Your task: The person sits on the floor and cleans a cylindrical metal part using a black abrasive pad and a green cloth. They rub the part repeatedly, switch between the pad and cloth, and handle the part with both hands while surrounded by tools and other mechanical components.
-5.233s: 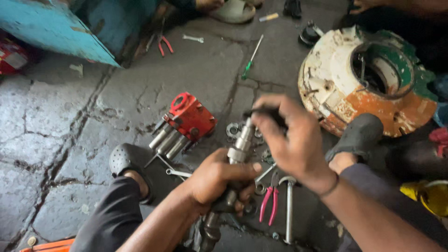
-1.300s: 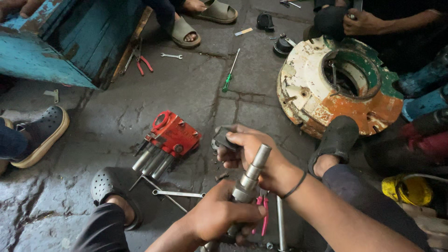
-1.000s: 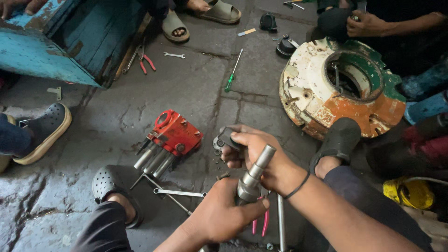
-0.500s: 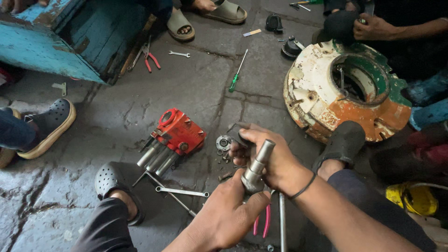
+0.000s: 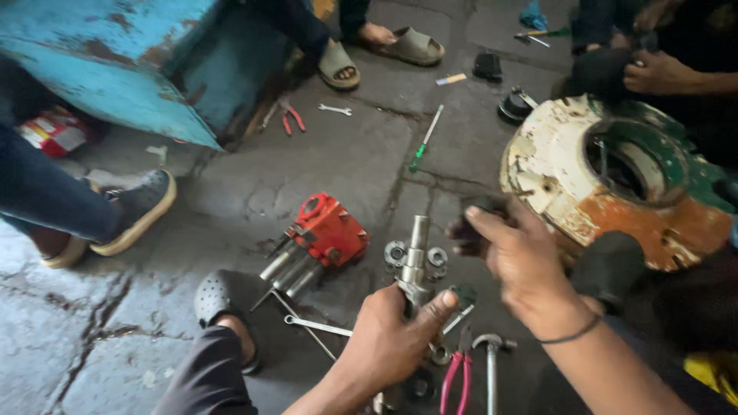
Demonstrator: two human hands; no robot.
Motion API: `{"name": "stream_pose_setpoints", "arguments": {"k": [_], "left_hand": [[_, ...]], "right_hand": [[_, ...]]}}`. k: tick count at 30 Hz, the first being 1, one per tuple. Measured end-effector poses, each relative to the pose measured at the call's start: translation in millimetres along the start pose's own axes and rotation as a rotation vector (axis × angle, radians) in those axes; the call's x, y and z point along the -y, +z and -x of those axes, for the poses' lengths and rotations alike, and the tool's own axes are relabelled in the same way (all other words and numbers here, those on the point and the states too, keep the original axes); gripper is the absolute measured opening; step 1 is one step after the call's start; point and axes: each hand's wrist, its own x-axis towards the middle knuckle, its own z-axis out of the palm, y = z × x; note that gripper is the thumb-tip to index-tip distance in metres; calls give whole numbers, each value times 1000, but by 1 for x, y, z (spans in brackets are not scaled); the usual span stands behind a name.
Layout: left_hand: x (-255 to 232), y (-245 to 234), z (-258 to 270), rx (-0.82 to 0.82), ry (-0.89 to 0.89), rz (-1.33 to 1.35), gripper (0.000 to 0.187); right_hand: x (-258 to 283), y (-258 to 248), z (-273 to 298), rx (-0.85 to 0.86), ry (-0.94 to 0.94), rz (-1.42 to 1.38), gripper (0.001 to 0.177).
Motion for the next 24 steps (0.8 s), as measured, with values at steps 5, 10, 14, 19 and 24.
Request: {"name": "stream_pose_setpoints", "arguments": {"k": [5,10,14,19,24], "left_hand": [[7,-2,-6,-80,-70,42,54],[9,-8,-8,-111,3,-27,53],[8,-12,-9,-145,6,-54,52],[2,-24,-15,-204,65,-43,42],[4,-26,-21,-212,13,83,34]], "right_hand": [[9,-2,5,33,174,-144,11],[7,-3,4,60,246,-108,11],[1,-8,5,55,224,-43,13],[-11,-9,1,48,98,127,19],[-19,-13,-3,64,-13,208,26]]}}
